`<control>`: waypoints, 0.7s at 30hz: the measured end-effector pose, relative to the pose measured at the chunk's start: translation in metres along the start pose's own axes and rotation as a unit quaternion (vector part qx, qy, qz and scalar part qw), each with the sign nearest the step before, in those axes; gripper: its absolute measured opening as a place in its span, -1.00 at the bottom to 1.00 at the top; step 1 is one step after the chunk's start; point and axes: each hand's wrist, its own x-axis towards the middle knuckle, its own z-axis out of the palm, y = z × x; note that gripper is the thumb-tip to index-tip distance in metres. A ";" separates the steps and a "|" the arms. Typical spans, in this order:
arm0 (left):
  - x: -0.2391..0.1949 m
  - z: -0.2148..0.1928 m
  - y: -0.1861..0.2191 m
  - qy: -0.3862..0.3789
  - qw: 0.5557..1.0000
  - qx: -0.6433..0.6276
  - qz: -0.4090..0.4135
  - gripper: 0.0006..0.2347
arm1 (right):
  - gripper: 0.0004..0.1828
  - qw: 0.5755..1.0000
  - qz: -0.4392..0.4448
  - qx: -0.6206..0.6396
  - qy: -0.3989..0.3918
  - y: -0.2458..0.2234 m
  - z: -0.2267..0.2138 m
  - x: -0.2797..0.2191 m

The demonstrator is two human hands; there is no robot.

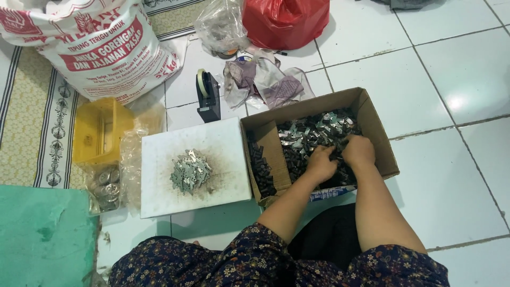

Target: The person sits on the floor and sorts small metal pieces from a cardboard box onto a white board. They pick up pieces, separate them, and place them on the board, occasionally gathering them into a small pile.

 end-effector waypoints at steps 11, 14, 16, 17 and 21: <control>-0.009 -0.007 0.002 0.071 0.996 -0.036 -0.028 -0.66 | -0.61 0.992 -0.005 0.104 -0.076 0.010 -0.009 0.013; -0.009 -0.007 0.004 0.105 0.991 -0.069 -0.037 -0.69 | -0.62 0.985 -0.008 0.148 -0.088 0.006 -0.015 0.007; -0.006 -0.008 0.003 0.118 0.989 -0.081 -0.041 -0.69 | -0.62 0.980 -0.012 0.178 -0.086 0.001 -0.020 0.002; -0.002 -0.007 -0.001 0.146 0.983 -0.099 -0.045 -0.70 | -0.62 0.965 -0.004 0.244 -0.097 -0.002 -0.024 -0.002; -0.016 -0.020 0.010 0.179 0.962 -0.202 -0.038 -0.56 | -0.46 0.902 0.022 0.415 -0.119 0.003 -0.023 0.003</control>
